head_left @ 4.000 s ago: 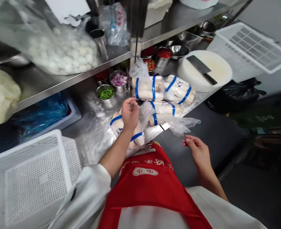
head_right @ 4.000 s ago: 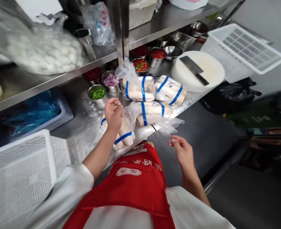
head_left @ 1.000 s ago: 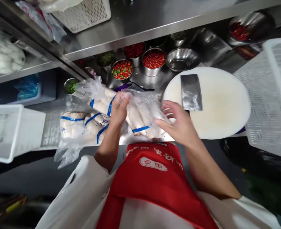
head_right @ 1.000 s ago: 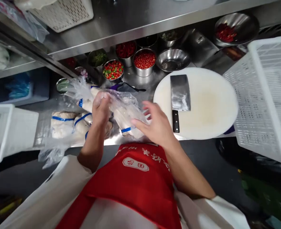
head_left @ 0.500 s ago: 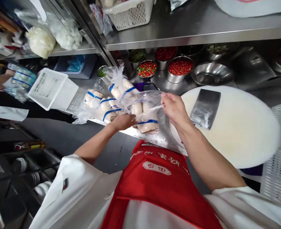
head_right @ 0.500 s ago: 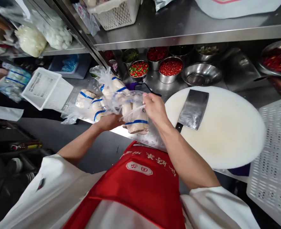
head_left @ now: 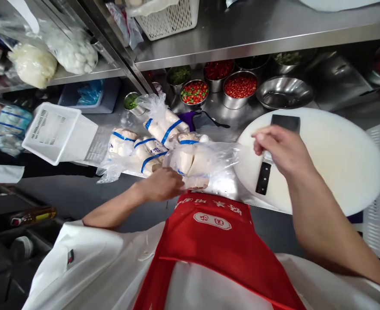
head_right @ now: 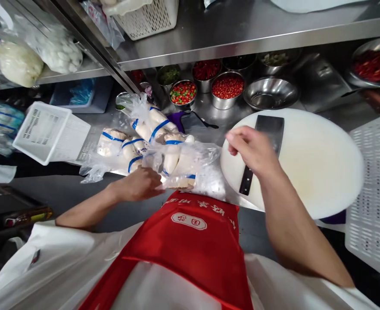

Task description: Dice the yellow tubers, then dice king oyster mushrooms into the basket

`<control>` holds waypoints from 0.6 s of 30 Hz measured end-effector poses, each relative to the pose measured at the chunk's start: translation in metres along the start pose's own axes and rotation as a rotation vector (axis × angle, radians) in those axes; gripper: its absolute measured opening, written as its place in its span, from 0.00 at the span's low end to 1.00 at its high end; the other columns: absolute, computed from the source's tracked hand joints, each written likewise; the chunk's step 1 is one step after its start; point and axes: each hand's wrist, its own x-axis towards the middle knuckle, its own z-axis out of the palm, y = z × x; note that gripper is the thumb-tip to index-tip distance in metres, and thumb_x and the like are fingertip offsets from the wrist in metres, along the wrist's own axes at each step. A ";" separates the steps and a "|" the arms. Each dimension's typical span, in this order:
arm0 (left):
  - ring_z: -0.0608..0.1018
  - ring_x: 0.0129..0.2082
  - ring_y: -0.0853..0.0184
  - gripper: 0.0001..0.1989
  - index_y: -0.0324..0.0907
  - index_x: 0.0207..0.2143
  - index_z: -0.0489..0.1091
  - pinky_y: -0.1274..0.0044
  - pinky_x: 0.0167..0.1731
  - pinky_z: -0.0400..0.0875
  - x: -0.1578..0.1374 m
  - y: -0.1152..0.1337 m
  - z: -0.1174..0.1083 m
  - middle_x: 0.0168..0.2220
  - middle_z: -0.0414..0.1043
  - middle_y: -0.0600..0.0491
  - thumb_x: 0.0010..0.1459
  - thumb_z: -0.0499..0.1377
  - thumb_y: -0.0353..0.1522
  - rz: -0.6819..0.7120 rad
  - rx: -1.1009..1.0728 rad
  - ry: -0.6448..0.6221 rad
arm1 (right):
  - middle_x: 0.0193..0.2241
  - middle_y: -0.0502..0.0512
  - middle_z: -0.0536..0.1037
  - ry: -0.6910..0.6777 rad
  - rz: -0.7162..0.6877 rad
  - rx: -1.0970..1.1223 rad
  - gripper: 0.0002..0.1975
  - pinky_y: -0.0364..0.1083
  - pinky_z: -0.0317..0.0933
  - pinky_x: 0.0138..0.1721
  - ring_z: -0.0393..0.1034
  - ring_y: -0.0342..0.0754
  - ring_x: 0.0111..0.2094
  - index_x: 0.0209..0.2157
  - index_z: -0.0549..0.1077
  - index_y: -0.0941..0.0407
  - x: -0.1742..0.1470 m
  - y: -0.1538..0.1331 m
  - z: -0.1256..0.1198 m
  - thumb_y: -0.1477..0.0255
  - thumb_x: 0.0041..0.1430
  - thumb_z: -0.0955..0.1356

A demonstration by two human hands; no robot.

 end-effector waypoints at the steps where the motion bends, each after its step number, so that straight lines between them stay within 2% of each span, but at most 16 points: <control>1: 0.74 0.31 0.60 0.16 0.44 0.19 0.67 0.68 0.45 0.67 -0.002 -0.002 0.002 0.26 0.68 0.49 0.54 0.63 0.41 0.041 -0.036 -0.027 | 0.27 0.54 0.73 0.096 0.109 -0.187 0.13 0.49 0.61 0.36 0.68 0.47 0.29 0.36 0.73 0.56 -0.009 0.018 -0.008 0.60 0.57 0.70; 2: 0.75 0.34 0.59 0.15 0.44 0.19 0.67 0.67 0.46 0.68 -0.004 -0.003 0.002 0.29 0.70 0.48 0.53 0.64 0.41 0.074 -0.063 -0.042 | 0.32 0.58 0.75 0.191 0.216 -0.390 0.14 0.52 0.60 0.40 0.70 0.50 0.34 0.38 0.73 0.56 -0.017 0.038 -0.013 0.61 0.56 0.70; 4: 0.76 0.41 0.57 0.14 0.44 0.23 0.71 0.66 0.50 0.67 -0.005 -0.005 -0.003 0.37 0.73 0.45 0.54 0.63 0.42 0.121 -0.110 -0.074 | 0.45 0.69 0.72 0.223 0.366 -0.722 0.24 0.57 0.58 0.44 0.68 0.60 0.44 0.48 0.72 0.57 -0.031 0.078 -0.015 0.58 0.53 0.71; 5: 0.76 0.44 0.56 0.14 0.44 0.26 0.73 0.66 0.51 0.67 -0.004 -0.007 -0.008 0.41 0.74 0.45 0.57 0.60 0.43 0.145 -0.153 -0.104 | 0.49 0.73 0.68 0.226 0.417 -0.792 0.28 0.58 0.57 0.43 0.66 0.64 0.48 0.51 0.70 0.57 -0.036 0.096 -0.013 0.57 0.52 0.72; 7: 0.75 0.48 0.57 0.17 0.44 0.31 0.75 0.67 0.51 0.68 -0.001 -0.008 -0.020 0.47 0.74 0.45 0.64 0.51 0.42 0.191 -0.262 -0.097 | 0.51 0.76 0.63 0.273 0.436 -0.831 0.33 0.57 0.57 0.41 0.64 0.67 0.49 0.55 0.68 0.58 -0.041 0.120 -0.004 0.57 0.51 0.72; 8: 0.76 0.48 0.59 0.19 0.44 0.33 0.75 0.68 0.50 0.69 0.000 -0.007 -0.026 0.47 0.74 0.45 0.66 0.47 0.40 0.219 -0.299 -0.025 | 0.50 0.76 0.63 0.307 0.431 -0.815 0.33 0.57 0.57 0.40 0.64 0.66 0.47 0.56 0.67 0.58 -0.042 0.127 0.000 0.58 0.51 0.71; 10: 0.76 0.48 0.60 0.18 0.45 0.36 0.75 0.68 0.50 0.69 0.002 -0.005 -0.037 0.46 0.74 0.46 0.67 0.47 0.38 0.263 -0.271 0.243 | 0.45 0.72 0.63 0.360 0.431 -0.776 0.34 0.56 0.56 0.38 0.66 0.62 0.41 0.57 0.65 0.59 -0.041 0.131 0.004 0.59 0.51 0.70; 12: 0.73 0.53 0.57 0.11 0.45 0.38 0.74 0.64 0.55 0.66 0.005 -0.003 -0.044 0.49 0.73 0.46 0.62 0.55 0.39 0.265 -0.134 0.509 | 0.39 0.64 0.62 0.358 0.485 -0.754 0.32 0.56 0.55 0.36 0.64 0.57 0.33 0.55 0.65 0.57 -0.039 0.128 0.002 0.59 0.49 0.70; 13: 0.69 0.57 0.55 0.11 0.46 0.40 0.74 0.62 0.59 0.62 0.008 -0.003 -0.046 0.52 0.71 0.46 0.59 0.60 0.41 0.248 -0.068 0.580 | 0.35 0.60 0.61 0.347 0.519 -0.753 0.30 0.56 0.55 0.35 0.62 0.55 0.31 0.53 0.66 0.55 -0.039 0.127 -0.002 0.60 0.48 0.70; 14: 0.65 0.61 0.52 0.15 0.46 0.43 0.74 0.60 0.62 0.58 0.013 -0.005 -0.047 0.56 0.68 0.46 0.54 0.64 0.42 0.220 -0.018 0.608 | 0.31 0.56 0.60 0.339 0.550 -0.753 0.27 0.56 0.54 0.35 0.60 0.54 0.28 0.49 0.67 0.53 -0.040 0.126 -0.007 0.61 0.46 0.70; 16: 0.61 0.64 0.49 0.25 0.46 0.48 0.72 0.58 0.64 0.53 0.028 -0.012 -0.042 0.59 0.65 0.45 0.47 0.69 0.42 0.145 0.019 0.587 | 0.25 0.50 0.59 0.308 0.611 -0.746 0.19 0.57 0.54 0.34 0.56 0.52 0.25 0.39 0.66 0.49 -0.045 0.128 -0.020 0.64 0.42 0.71; 18: 0.67 0.59 0.49 0.25 0.45 0.47 0.71 0.59 0.61 0.59 0.046 -0.023 -0.031 0.52 0.71 0.45 0.47 0.70 0.39 0.040 -0.009 0.532 | 0.21 0.49 0.60 0.285 0.676 -0.724 0.17 0.57 0.55 0.33 0.55 0.51 0.22 0.31 0.63 0.47 -0.056 0.131 -0.037 0.67 0.39 0.72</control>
